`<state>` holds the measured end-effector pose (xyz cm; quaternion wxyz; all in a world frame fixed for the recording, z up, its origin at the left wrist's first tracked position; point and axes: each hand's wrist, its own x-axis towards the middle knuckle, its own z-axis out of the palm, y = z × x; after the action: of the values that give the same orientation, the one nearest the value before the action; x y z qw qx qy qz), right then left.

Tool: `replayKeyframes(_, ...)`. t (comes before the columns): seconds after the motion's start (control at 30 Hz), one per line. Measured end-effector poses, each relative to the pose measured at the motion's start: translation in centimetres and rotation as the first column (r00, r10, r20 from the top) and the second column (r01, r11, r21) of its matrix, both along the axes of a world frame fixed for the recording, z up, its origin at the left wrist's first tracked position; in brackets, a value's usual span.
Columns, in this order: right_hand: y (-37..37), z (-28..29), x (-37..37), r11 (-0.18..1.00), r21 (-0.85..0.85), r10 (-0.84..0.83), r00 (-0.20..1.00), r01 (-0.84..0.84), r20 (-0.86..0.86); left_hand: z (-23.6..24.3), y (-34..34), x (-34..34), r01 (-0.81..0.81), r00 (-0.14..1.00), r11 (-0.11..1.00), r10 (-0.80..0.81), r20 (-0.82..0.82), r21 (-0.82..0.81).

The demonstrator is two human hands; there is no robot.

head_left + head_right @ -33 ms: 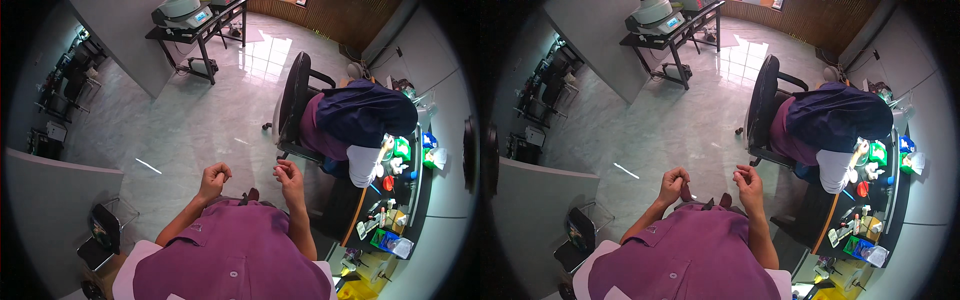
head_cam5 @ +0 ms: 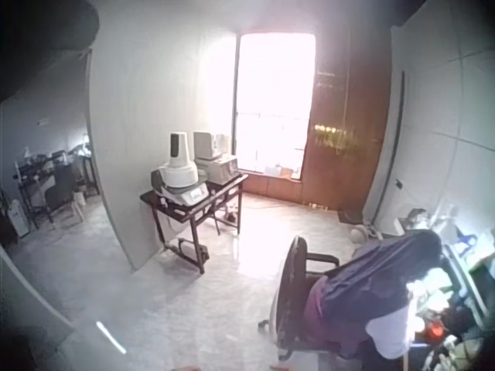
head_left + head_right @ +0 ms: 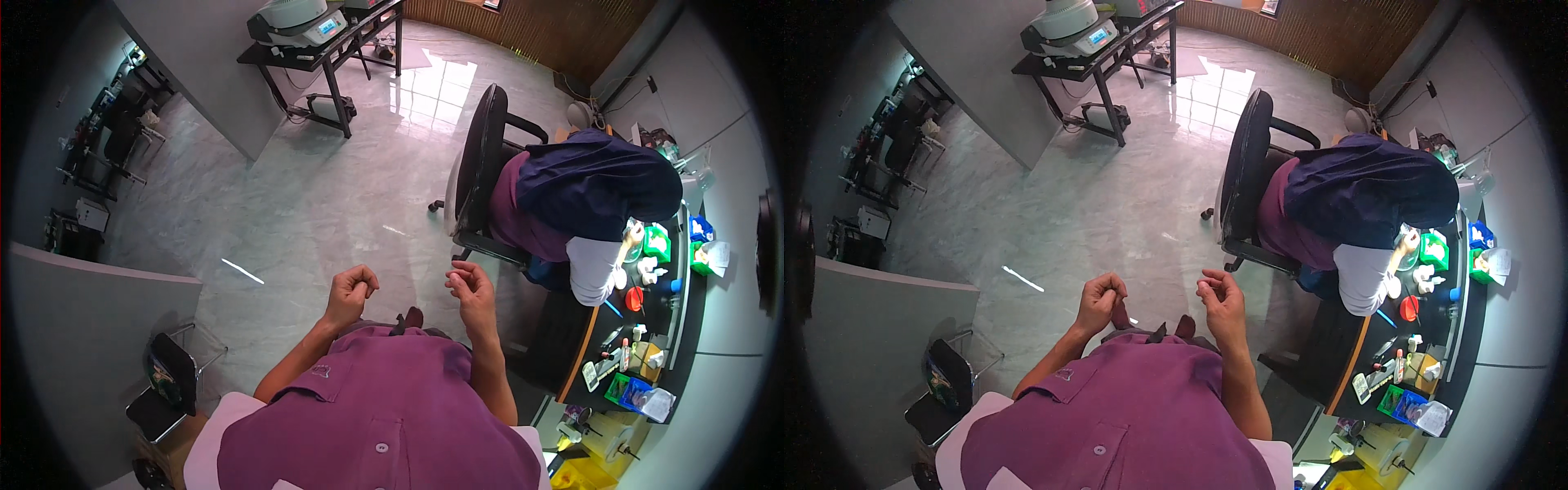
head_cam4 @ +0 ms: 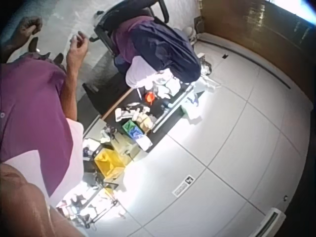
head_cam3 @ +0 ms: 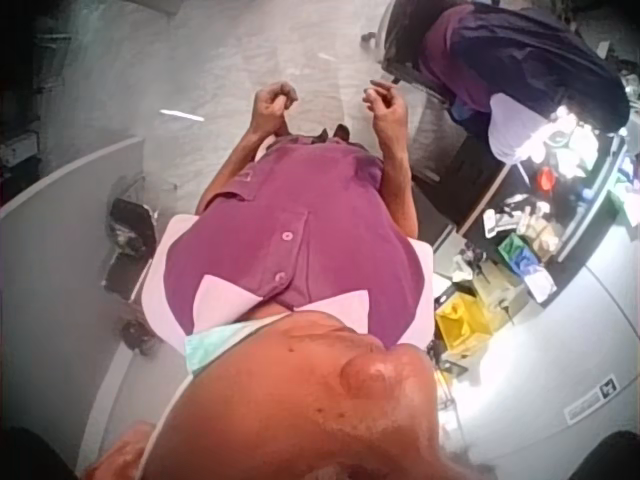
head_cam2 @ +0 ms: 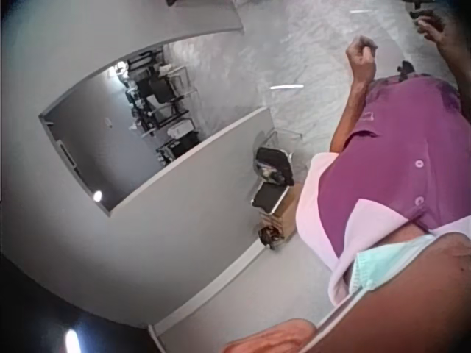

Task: The person applies colored stains to a dental crown using a brush and then places the crown into a dental furnace.

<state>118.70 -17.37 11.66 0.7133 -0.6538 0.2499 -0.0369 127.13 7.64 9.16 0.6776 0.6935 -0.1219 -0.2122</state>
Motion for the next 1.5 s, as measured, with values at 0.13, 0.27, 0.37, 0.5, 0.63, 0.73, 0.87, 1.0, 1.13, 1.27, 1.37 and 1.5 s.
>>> replayKeyframes(0.13, 0.4, -0.3, -0.2, 1.000, 0.021, 0.003, 1.000, -0.003, 0.006, 0.2, -0.3, 0.0, -0.012, 0.999, 0.999, 0.013, 0.034, -0.035)
replayKeyframes(0.27, 0.2, -0.4, -0.4, 1.000, 0.020, 0.002, 1.000, -0.002, 0.006, 0.3, -0.8, -0.2, -0.033, 0.998, 0.995, 0.039, 0.059, -0.090)
replayKeyframes(0.37, 0.2, -0.2, -0.4, 1.000, 0.009, 0.007, 1.000, -0.007, 0.001, 0.0, -0.7, -0.2, -0.023, 0.996, 0.998, 0.028, 0.088, -0.059)
replayKeyframes(0.5, 0.2, -0.1, -0.4, 1.000, 0.000, 0.015, 1.000, -0.015, -0.005, -0.6, -0.2, -0.2, 0.057, 0.995, 0.998, -0.059, 0.076, 0.028)
replayKeyframes(0.63, -0.4, -0.1, -0.5, 1.000, 0.007, -0.005, 1.000, 0.005, 0.003, -0.2, -0.5, -0.3, 0.035, 0.997, 0.999, -0.036, 0.071, 0.022)
replayKeyframes(0.73, -0.8, 0.7, -0.6, 1.000, -0.003, -0.027, 1.000, 0.027, -0.011, -0.3, -0.6, -0.4, -0.015, 0.997, 1.000, 0.015, 0.078, -0.001)
replayKeyframes(0.87, -1.5, 0.9, -0.6, 0.998, -0.026, -0.051, 0.999, 0.051, -0.007, -0.1, -0.4, -0.2, 0.026, 0.997, 0.999, -0.028, 0.076, 0.021)
replayKeyframes(1.0, -1.5, 1.1, -0.6, 0.998, -0.021, -0.059, 0.998, 0.059, -0.003, 0.2, -0.6, -0.1, 0.051, 0.997, 0.999, -0.051, 0.053, 0.001)
replayKeyframes(1.13, -1.1, 0.8, -0.5, 0.999, -0.009, -0.046, 0.999, 0.046, -0.001, 0.2, -0.7, -0.1, 0.041, 0.999, 0.998, -0.040, 0.019, -0.054)
replayKeyframes(1.27, -1.1, 0.9, -0.5, 0.999, -0.005, -0.045, 0.999, 0.045, -0.007, 0.2, -0.8, -0.1, 0.039, 0.999, 0.998, -0.039, 0.008, -0.054)
replayKeyframes(1.37, -1.5, 0.7, -0.6, 0.998, 0.002, -0.057, 0.998, 0.057, 0.009, 0.2, -0.8, 0.0, 0.045, 0.999, 0.998, -0.044, 0.015, -0.051)
replayKeyframes(1.5, -1.8, 0.8, -0.8, 0.997, 0.003, -0.076, 0.997, 0.076, 0.010, 0.0, -0.8, 0.0, 0.056, 0.998, 0.998, -0.055, 0.033, -0.039)
